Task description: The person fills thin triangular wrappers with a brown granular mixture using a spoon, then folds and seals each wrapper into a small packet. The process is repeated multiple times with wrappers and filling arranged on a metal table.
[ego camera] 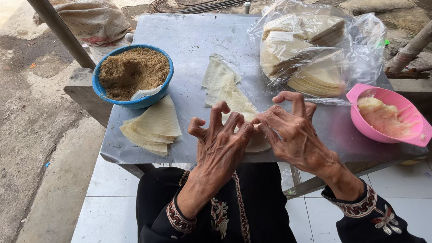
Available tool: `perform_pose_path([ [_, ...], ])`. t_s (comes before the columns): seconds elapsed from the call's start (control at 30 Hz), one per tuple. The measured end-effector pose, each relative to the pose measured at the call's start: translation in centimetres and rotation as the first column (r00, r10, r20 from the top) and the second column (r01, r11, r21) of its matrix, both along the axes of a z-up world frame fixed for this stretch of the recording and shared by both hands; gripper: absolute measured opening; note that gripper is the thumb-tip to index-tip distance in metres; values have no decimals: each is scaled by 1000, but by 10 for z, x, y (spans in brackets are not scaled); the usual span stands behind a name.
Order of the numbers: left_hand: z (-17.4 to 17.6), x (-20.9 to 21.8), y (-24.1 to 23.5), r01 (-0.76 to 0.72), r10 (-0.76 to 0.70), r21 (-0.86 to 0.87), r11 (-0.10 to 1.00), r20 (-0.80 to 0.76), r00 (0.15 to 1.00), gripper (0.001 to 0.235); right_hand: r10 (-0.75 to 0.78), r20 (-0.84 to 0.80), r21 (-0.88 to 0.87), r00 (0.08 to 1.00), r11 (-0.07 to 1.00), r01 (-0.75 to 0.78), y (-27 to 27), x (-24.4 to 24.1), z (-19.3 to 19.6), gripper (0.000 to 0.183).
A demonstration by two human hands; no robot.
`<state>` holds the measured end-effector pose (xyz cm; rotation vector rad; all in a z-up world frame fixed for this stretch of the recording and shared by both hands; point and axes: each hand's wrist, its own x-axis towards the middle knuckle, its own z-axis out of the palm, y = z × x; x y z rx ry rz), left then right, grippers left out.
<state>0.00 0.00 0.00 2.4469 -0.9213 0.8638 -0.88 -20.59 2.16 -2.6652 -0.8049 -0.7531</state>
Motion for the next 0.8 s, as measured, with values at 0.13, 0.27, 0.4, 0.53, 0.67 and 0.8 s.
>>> perform_pose_path([
  [0.13, 2, -1, 1, -22, 24, 33, 999, -49, 998, 28, 16, 180, -27, 984, 1000, -11, 7, -13, 6, 19],
  [0.27, 4, -1, 1, -26, 25, -24, 999, -37, 999, 31, -4, 206, -84, 979, 996, 22, 9, -14, 10, 17],
  [0.4, 8, -2, 2, -48, 46, -35, 998, -41, 998, 26, -17, 222, -121, 975, 992, 44, 10, -17, 11, 19],
  [0.53, 12, -4, 3, -53, 53, 1, 999, -27, 998, 26, -9, 253, -158, 967, 986, 51, 12, -21, 13, 30],
  [0.67, 15, -5, 6, -82, 83, 24, 996, -55, 995, 49, -29, 227, -241, 973, 967, 85, 11, -24, 15, 33],
  [0.8, 18, -6, 8, -17, 7, -110, 994, -87, 996, 67, -39, 222, -322, 974, 940, 111, 13, -19, 17, 31],
])
